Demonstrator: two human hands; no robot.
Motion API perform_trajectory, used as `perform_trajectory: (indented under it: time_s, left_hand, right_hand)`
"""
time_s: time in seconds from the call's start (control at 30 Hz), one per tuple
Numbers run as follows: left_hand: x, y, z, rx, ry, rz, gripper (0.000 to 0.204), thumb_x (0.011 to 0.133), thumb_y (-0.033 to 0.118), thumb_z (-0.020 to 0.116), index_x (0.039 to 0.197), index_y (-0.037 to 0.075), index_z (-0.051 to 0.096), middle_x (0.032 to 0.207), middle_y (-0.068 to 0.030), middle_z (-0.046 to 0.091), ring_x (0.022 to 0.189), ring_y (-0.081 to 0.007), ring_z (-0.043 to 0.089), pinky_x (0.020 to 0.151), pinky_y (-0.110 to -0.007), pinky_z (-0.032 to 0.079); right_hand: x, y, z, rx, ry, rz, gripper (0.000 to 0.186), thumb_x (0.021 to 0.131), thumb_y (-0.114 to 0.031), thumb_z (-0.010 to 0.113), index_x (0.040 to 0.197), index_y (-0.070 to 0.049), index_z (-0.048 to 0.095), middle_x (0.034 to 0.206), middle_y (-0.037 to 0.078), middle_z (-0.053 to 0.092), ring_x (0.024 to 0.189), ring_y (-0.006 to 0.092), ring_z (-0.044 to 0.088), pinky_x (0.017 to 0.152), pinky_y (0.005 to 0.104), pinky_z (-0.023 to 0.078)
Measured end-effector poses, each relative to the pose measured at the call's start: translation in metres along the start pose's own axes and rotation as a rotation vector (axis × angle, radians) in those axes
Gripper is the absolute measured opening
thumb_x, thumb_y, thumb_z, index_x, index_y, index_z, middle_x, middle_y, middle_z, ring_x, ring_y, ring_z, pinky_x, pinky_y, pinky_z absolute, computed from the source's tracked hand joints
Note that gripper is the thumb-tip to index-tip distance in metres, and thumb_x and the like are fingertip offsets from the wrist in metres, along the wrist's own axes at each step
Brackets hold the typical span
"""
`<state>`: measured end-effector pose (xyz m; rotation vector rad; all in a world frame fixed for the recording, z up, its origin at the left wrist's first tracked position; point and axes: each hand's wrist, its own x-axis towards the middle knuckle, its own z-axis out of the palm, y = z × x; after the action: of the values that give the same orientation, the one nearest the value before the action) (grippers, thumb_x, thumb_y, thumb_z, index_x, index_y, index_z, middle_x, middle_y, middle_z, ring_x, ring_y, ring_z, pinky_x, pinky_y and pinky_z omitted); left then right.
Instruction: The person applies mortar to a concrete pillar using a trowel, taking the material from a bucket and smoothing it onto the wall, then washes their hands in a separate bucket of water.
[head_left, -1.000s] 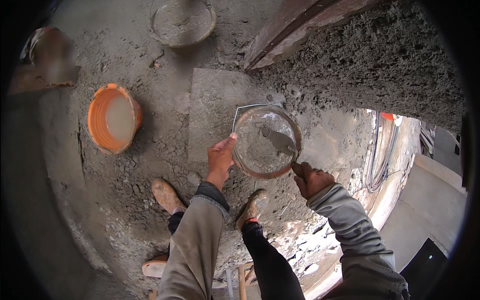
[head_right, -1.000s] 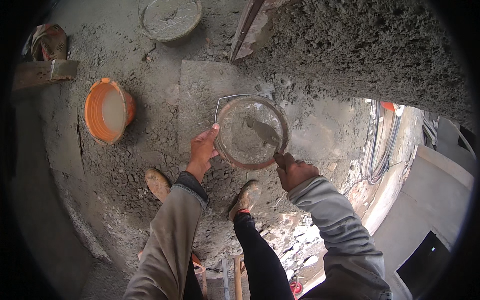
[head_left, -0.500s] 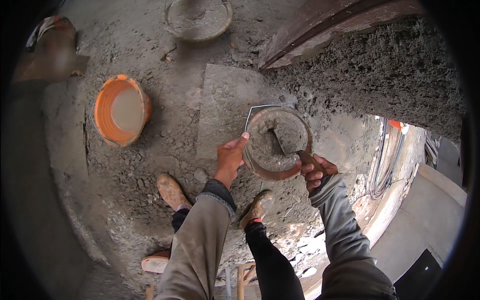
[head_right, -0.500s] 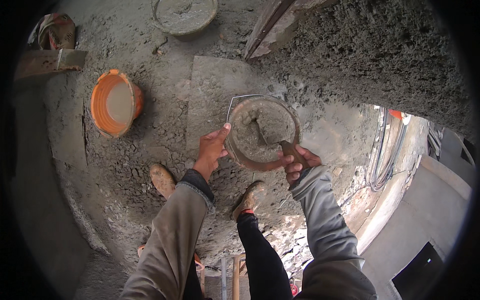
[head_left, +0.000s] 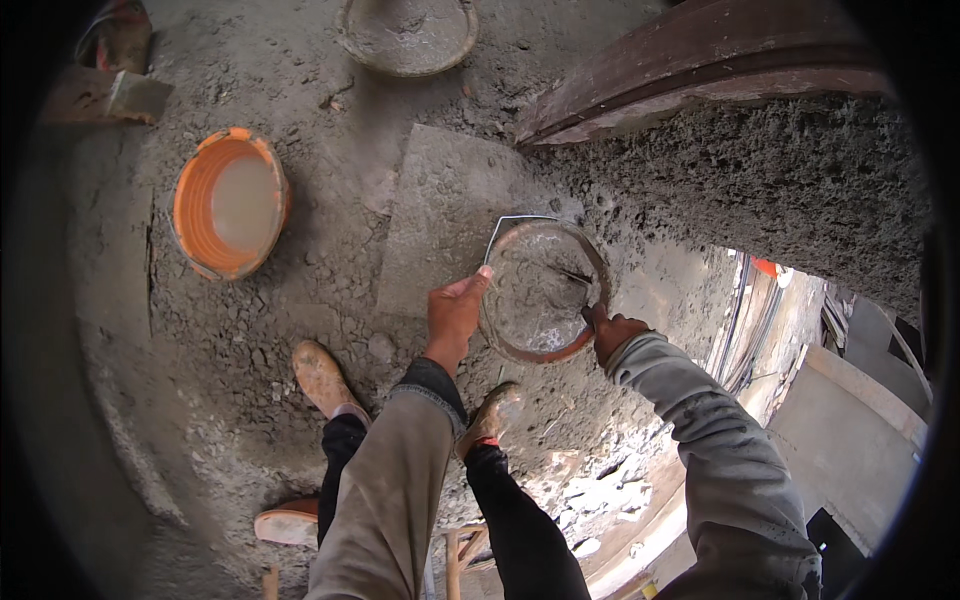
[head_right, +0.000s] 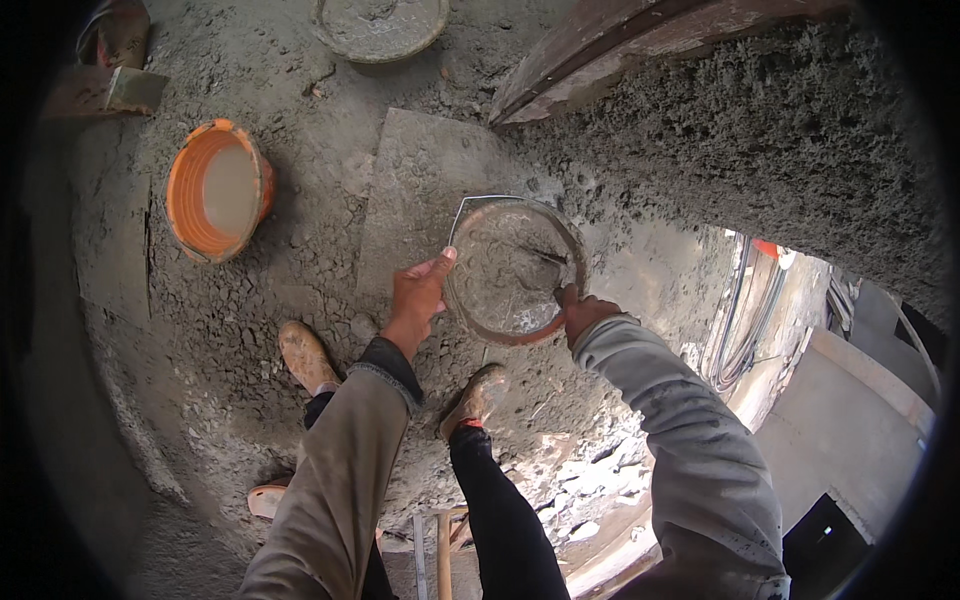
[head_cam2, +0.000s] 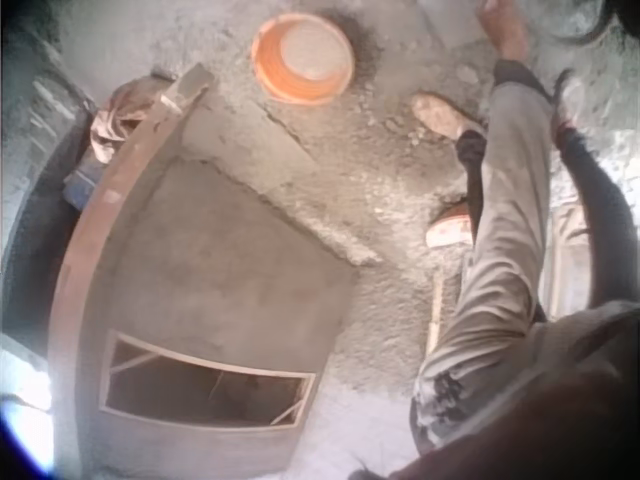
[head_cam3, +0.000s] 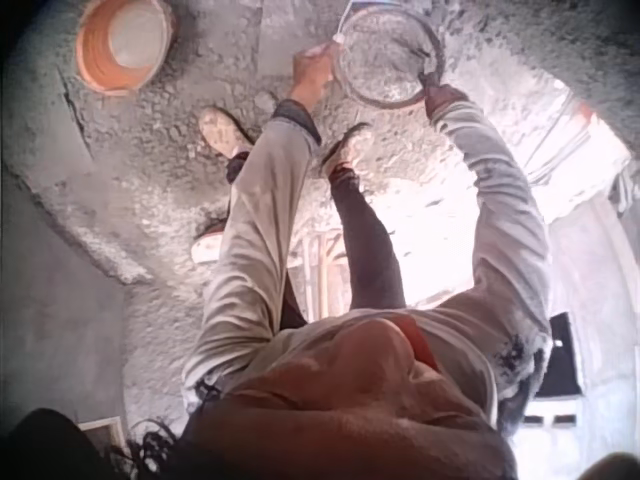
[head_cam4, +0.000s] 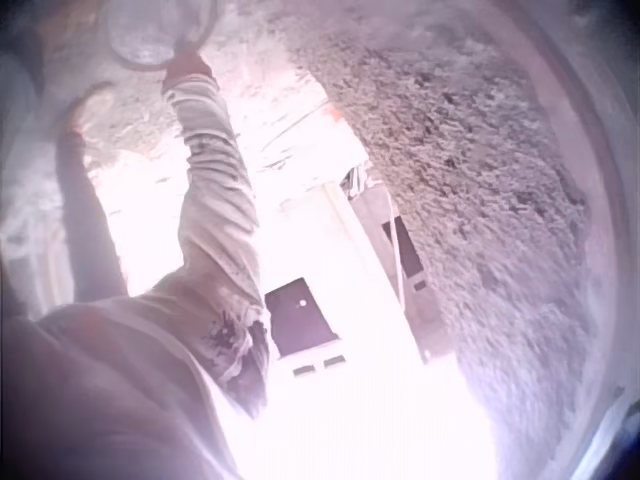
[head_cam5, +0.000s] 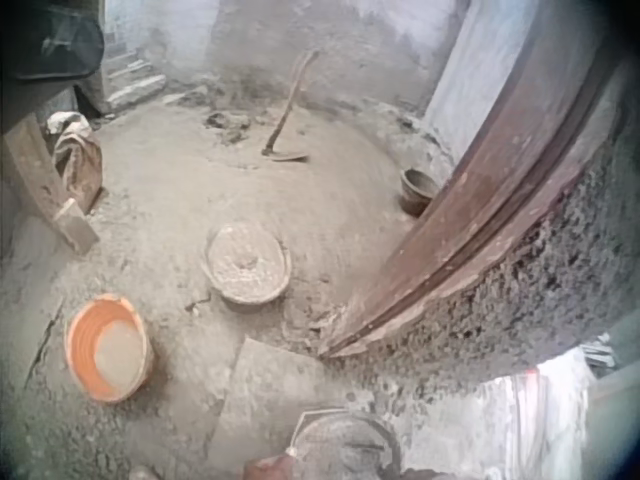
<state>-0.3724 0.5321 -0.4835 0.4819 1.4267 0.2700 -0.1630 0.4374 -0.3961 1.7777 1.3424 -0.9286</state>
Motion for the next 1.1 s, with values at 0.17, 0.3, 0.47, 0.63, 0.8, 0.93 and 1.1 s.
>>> perform_trajectory:
  time_s: [0.17,0.3,0.47,0.63,0.8,0.93,1.1]
  left_hand:
    - [0.004,-0.014,-0.02,0.016,0.073,0.029,0.041,0.081,0.032,0.069,0.098,-0.005,0.066,0.09,-0.0078,0.067,0.082,-0.0121,0.06,0.074,-0.027,0.047]
    - [0.001,-0.004,-0.006,-0.054,-0.017,-0.026,0.038,0.082,0.031,0.068,0.099,-0.004,0.066,0.089,-0.0069,0.067,0.083,-0.0113,0.06,0.075,-0.026,0.046]
    - [0.002,-0.017,-0.026,-0.073,-0.001,0.066,0.043,0.082,0.033,0.068,0.106,-0.002,0.063,0.093,-0.005,0.066,0.083,-0.01,0.058,0.072,-0.027,0.046]
    - [-0.001,-0.017,-0.016,0.004,-0.148,-0.018,0.055,0.075,0.033,0.072,0.12,0.007,0.054,0.101,-0.0019,0.061,0.08,-0.0128,0.055,0.064,-0.028,0.043]
    - [0.009,-0.024,-0.028,0.142,-0.211,-0.087,0.045,0.069,0.013,0.065,0.113,0.011,0.053,0.095,-0.0026,0.059,0.077,-0.0163,0.054,0.059,-0.03,0.041]
    - [0.007,-0.029,-0.012,0.206,-0.219,-0.034,0.039,0.068,0.001,0.057,0.107,0.006,0.053,0.087,-0.0031,0.058,0.072,-0.0137,0.053,0.056,-0.028,0.039]
    - [-0.029,-0.063,0.012,-0.073,-0.145,0.106,0.035,0.067,-0.009,0.051,0.1,0.001,0.053,0.078,-0.0007,0.056,0.062,-0.011,0.051,0.049,-0.025,0.037]
  right_hand:
    - [-0.014,-0.005,-0.041,0.469,-0.023,-0.289,0.042,0.082,-0.023,0.058,0.119,-0.005,0.05,0.094,0.01,0.066,0.087,0.031,0.063,0.079,0.0403,0.049]
    - [-0.001,-0.015,-0.011,0.259,-0.056,-0.019,0.04,0.082,-0.018,0.056,0.119,-0.005,0.048,0.087,0.02,0.064,0.084,0.0373,0.062,0.076,0.0439,0.05]
    - [-0.018,-0.001,-0.002,0.9,-0.114,-0.214,0.042,0.081,-0.02,0.058,0.12,-0.007,0.05,0.092,0.02,0.063,0.092,0.0343,0.061,0.082,0.0404,0.049]
    - [-0.015,-0.036,0.032,0.532,0.135,-0.156,0.027,0.081,-0.017,0.055,0.104,-0.004,0.056,0.092,0.023,0.062,0.089,0.0375,0.061,0.081,0.0399,0.049]
    - [-0.028,0.014,0.03,1.158,-0.104,-0.058,0.047,0.075,-0.02,0.064,0.119,-0.007,0.054,0.096,0.018,0.063,0.092,0.0308,0.061,0.083,0.0396,0.047]
    - [-0.025,-0.003,0.047,0.348,0.15,0.164,0.049,0.082,-0.036,0.051,0.123,-0.009,0.051,0.109,0.017,0.06,0.098,0.0284,0.06,0.087,0.0405,0.047]
    - [0.015,-0.043,0.086,0.754,-0.097,0.096,0.046,0.074,-0.041,0.06,0.109,-0.012,0.061,0.097,0.019,0.063,0.092,0.0325,0.061,0.082,0.0368,0.049]
